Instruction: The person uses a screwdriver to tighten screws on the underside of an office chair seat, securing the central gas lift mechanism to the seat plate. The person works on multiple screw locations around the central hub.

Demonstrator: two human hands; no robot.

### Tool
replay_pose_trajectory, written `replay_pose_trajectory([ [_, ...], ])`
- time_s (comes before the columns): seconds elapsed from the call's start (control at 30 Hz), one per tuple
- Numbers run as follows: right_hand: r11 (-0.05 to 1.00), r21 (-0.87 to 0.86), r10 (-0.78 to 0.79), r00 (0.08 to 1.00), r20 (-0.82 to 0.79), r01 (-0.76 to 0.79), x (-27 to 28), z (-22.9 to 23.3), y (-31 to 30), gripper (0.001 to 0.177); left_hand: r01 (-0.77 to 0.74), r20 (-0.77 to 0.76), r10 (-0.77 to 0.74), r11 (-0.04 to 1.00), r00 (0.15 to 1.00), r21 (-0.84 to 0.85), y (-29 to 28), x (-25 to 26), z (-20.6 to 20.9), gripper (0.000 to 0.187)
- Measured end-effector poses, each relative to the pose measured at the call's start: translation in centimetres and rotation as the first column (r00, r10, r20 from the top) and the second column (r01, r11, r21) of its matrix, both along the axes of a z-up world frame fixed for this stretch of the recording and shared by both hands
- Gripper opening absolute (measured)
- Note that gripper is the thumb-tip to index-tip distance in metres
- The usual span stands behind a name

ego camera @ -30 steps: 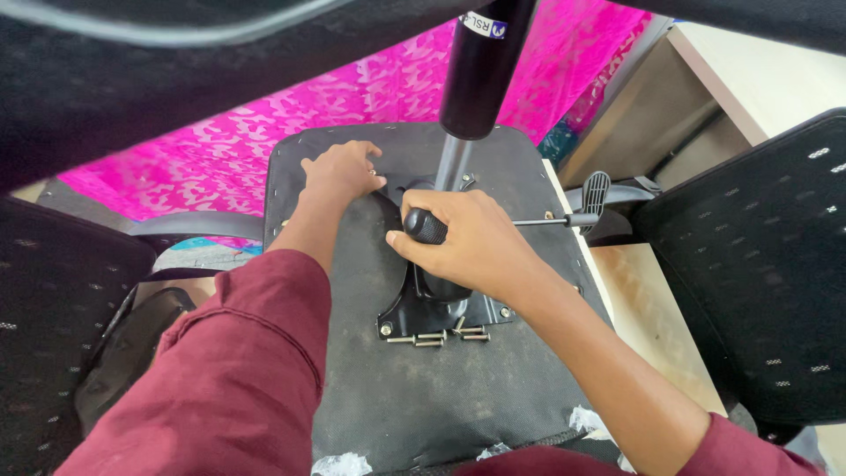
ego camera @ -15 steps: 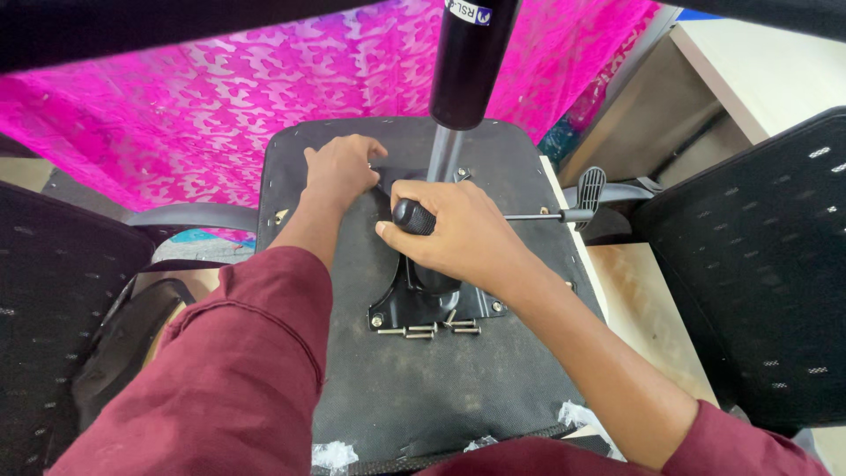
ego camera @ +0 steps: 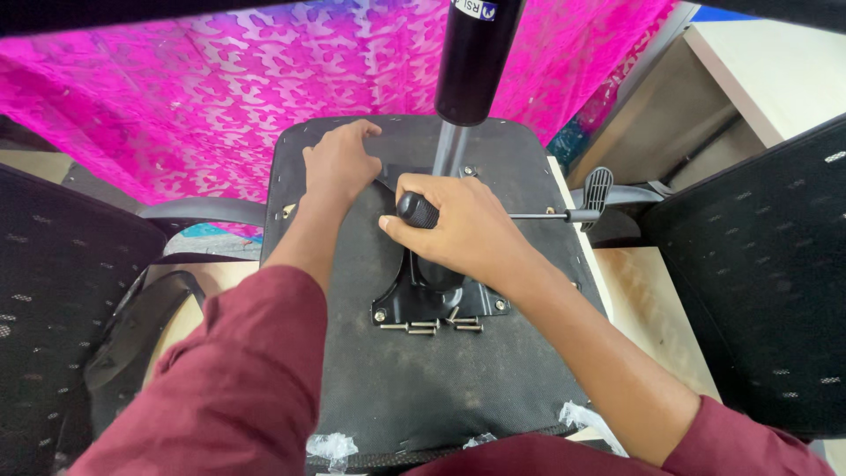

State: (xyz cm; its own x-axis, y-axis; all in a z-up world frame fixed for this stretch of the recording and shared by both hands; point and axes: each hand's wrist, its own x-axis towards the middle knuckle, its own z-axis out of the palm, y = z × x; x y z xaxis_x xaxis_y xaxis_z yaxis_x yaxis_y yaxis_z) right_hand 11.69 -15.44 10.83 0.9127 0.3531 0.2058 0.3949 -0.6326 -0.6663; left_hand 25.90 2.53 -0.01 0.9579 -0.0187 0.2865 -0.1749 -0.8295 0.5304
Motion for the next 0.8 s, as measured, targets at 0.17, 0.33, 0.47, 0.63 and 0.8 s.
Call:
replay_pose_trajectory([
  [0.17,0.998,0.059,0.009,1.0,-0.02,-0.008,0.1,0.2,-0.4,0.032,-0.191,-0.005,0.212,0.871,0.977,-0.453,-1.5,-6.4,2.6,0.03],
  [0.33,1.0,0.02,0.006,0.99,-0.14,-0.003,0.3,0.8,-0.4,0.065,-0.299,-0.308,0.092,0.603,0.947,-0.74,-3.6,-14.5,5.6,0.052],
  [0.47,0.996,0.083,0.046,0.987,-0.156,-0.033,-0.8,1.0,0.1,0.092,-0.233,-0.3,-0.092,0.435,0.95,-0.87,-5.1,-18.3,7.3,0.047],
  [0.63,0.962,0.159,0.203,0.969,0.138,-0.224,-1.7,0.9,0.6,0.111,-0.137,-0.171,-0.096,0.286,0.981,-0.948,-4.9,-18.8,8.2,0.043],
  [0.8,0.919,0.316,0.252,0.968,-0.007,-0.237,-2.3,1.4,0.7,0.101,-0.056,-0.086,-0.073,0.347,0.994,-0.936,-3.3,-18.5,9.5,0.037],
])
